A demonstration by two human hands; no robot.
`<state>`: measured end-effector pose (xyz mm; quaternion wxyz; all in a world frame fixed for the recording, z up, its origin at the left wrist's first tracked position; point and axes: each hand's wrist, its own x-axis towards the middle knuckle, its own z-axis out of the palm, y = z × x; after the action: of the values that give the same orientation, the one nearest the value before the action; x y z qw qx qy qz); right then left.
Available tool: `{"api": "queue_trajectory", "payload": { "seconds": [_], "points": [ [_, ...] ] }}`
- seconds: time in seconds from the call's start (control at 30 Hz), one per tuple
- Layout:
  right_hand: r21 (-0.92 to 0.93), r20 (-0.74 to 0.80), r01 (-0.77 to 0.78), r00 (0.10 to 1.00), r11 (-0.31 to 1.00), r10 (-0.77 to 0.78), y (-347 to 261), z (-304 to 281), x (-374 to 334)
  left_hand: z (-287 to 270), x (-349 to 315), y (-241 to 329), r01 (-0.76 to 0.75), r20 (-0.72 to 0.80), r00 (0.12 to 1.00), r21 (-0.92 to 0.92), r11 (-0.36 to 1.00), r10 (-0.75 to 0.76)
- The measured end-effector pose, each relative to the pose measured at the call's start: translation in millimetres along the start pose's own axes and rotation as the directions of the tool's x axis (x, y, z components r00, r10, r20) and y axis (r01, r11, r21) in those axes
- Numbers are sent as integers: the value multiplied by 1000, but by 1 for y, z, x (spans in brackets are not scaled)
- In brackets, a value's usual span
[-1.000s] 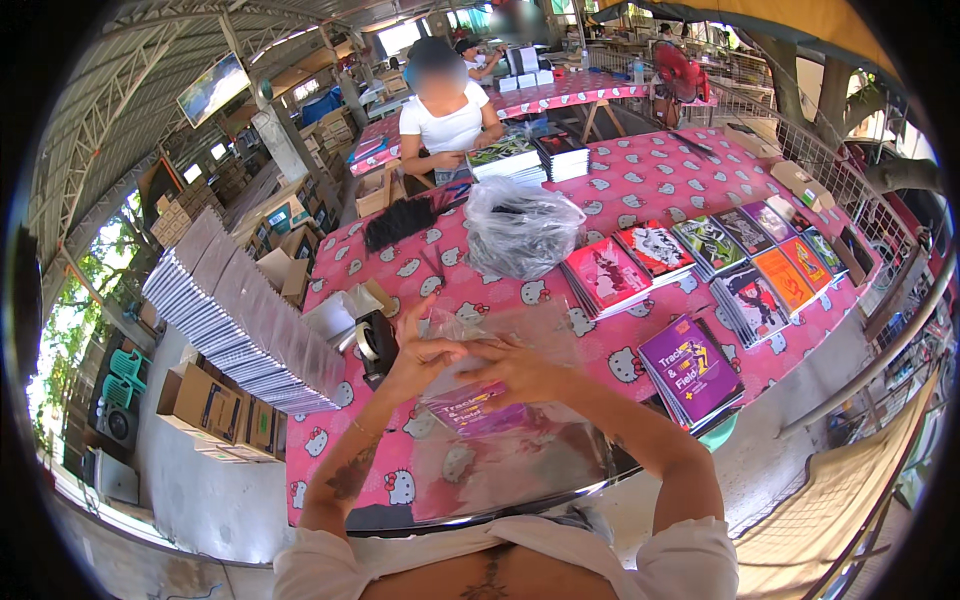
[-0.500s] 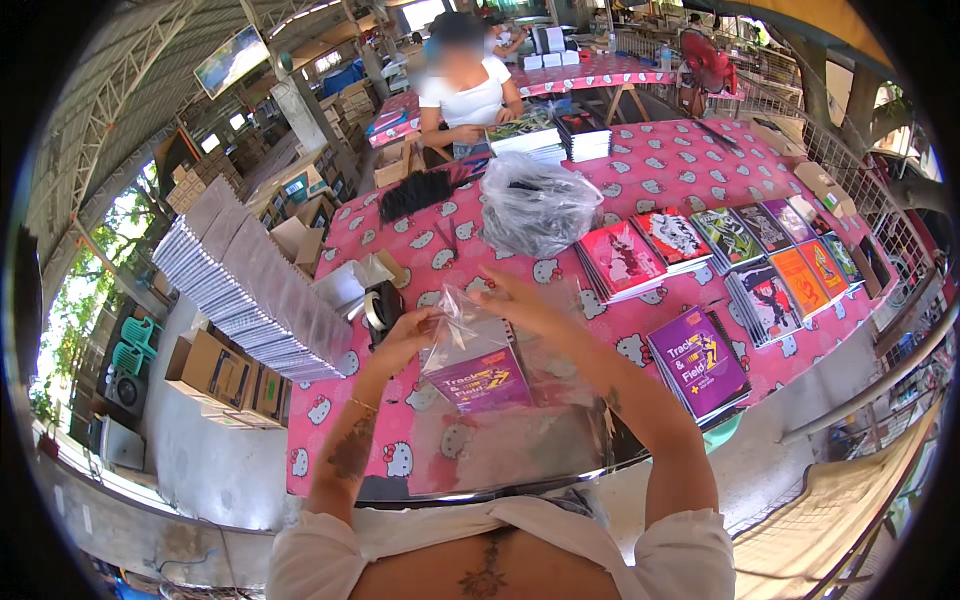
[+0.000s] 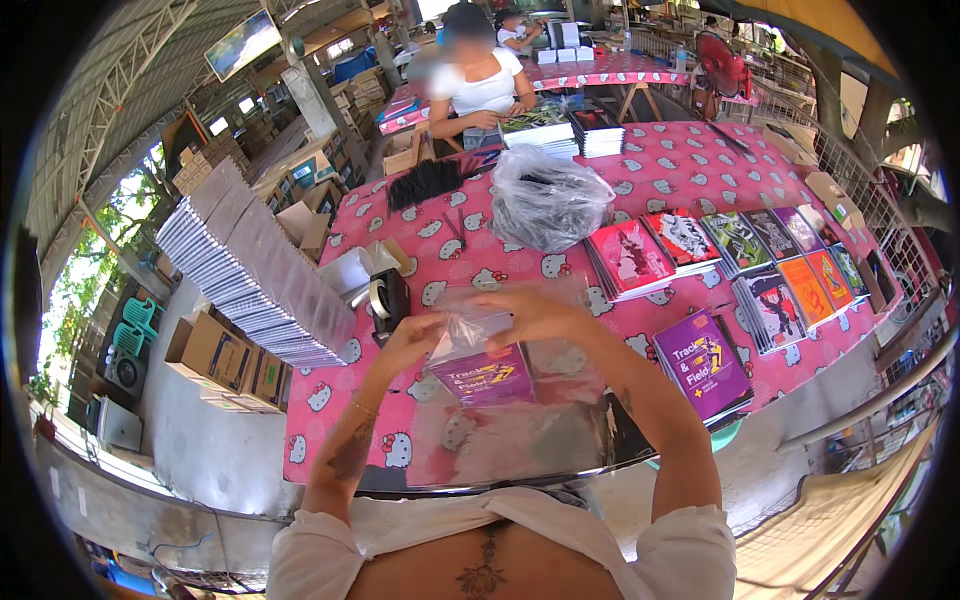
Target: The person places books into individual plastic sleeves and seals them using an adhesive strip.
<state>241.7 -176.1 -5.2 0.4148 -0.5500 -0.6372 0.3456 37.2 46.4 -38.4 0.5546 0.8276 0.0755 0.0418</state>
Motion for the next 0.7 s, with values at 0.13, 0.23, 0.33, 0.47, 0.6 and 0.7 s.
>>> {"api": "queue_trajectory", "payload": {
  "seconds": [0.13,0.23,0.33,0.47,0.6,0.7],
  "points": [
    [-302,-80,46,994,952,-73,-17,14,-6,1,-18,32,-94,-10,995,85,992,95],
    [291,-276,-36,953,956,120,-18,11,10,4,-11,31,-240,-77,968,-11,971,238],
    [9,-355,5,935,1000,-2,-21,3,33,2,1,34,-97,-103,992,-178,979,79],
    [-180,-220,58,971,982,-98,-16,-3,64,-2,19,3,-164,-14,986,-191,968,165],
    [-264,-282,3,956,964,-80,-26,0,54,6,20,9,-75,9,997,-172,982,78],
    [27,-309,99,947,995,-86,-26,5,37,7,15,19,-1,-8,1000,-48,999,1]
  ]
}}
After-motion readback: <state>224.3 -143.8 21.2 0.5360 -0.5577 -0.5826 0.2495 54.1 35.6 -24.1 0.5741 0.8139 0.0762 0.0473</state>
